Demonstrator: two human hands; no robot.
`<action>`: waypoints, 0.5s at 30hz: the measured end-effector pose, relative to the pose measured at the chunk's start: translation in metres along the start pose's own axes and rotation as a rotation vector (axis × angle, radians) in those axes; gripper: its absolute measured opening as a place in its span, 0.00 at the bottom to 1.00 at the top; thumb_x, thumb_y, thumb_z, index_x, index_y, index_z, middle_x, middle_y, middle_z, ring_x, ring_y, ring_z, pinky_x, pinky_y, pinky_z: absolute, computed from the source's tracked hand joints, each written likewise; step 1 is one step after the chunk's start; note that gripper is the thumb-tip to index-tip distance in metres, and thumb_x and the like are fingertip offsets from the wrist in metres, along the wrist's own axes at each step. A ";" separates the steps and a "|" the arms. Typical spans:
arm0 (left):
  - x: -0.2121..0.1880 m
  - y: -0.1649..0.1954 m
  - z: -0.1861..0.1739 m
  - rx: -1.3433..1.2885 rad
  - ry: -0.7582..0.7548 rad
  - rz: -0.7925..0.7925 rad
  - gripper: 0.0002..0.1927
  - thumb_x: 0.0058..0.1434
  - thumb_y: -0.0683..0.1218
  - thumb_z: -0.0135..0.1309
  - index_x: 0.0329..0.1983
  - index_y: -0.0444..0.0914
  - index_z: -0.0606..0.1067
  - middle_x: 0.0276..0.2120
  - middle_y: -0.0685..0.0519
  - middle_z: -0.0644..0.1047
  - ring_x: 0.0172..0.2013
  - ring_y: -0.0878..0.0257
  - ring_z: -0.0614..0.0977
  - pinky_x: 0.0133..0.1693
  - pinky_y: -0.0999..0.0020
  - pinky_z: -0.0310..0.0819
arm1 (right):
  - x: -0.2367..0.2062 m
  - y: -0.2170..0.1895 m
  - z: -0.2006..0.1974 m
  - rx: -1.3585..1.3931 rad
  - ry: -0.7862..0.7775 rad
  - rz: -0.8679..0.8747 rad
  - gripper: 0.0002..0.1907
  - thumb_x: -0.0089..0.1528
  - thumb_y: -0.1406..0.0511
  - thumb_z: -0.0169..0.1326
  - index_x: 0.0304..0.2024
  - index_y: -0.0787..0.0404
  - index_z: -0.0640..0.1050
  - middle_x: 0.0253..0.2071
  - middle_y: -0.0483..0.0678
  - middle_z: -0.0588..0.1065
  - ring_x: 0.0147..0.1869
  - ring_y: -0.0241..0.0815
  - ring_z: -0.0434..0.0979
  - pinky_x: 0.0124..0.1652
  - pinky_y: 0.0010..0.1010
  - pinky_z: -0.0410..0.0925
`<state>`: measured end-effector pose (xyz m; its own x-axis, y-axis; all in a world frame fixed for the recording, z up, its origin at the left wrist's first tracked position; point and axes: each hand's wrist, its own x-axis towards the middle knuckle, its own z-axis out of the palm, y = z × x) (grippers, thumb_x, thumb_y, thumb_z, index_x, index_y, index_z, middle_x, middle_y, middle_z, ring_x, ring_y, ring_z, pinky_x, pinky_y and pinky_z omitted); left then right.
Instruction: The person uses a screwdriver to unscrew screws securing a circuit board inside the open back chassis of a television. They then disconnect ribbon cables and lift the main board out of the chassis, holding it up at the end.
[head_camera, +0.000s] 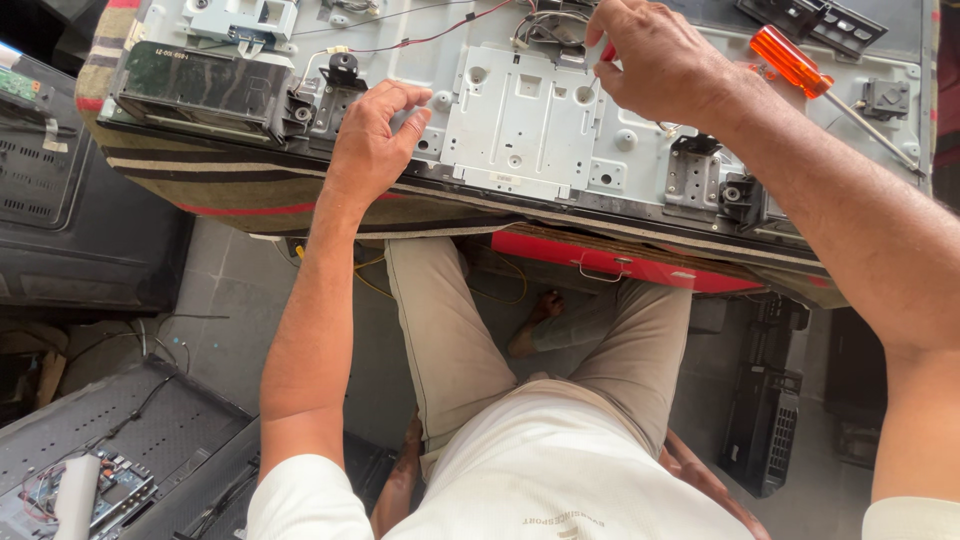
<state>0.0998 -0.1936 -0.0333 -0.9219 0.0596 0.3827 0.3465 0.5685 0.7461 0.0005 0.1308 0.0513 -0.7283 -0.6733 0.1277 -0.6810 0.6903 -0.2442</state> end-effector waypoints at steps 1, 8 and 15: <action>0.001 0.000 0.000 0.002 -0.002 -0.005 0.10 0.67 0.42 0.58 0.49 0.33 0.80 0.45 0.48 0.82 0.46 0.55 0.82 0.49 0.63 0.75 | -0.001 0.001 -0.001 0.020 -0.008 0.036 0.12 0.66 0.68 0.57 0.51 0.66 0.76 0.43 0.56 0.78 0.53 0.55 0.79 0.51 0.45 0.70; 0.004 -0.006 0.005 0.086 -0.028 -0.004 0.12 0.65 0.42 0.59 0.50 0.35 0.80 0.47 0.50 0.80 0.48 0.54 0.78 0.52 0.60 0.72 | -0.005 0.003 -0.010 0.080 0.061 0.134 0.11 0.66 0.64 0.63 0.45 0.66 0.80 0.38 0.55 0.79 0.43 0.48 0.80 0.42 0.40 0.72; 0.015 -0.024 0.015 0.275 -0.072 0.077 0.13 0.65 0.43 0.60 0.51 0.35 0.80 0.47 0.49 0.77 0.51 0.51 0.75 0.54 0.56 0.68 | -0.031 0.010 0.000 0.584 0.110 0.462 0.21 0.77 0.59 0.48 0.38 0.71 0.76 0.33 0.53 0.79 0.34 0.38 0.83 0.30 0.30 0.75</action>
<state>0.0754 -0.1941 -0.0538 -0.9081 0.1638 0.3855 0.3650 0.7607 0.5367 0.0163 0.1579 0.0448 -0.9542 -0.2983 -0.0238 -0.1756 0.6226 -0.7626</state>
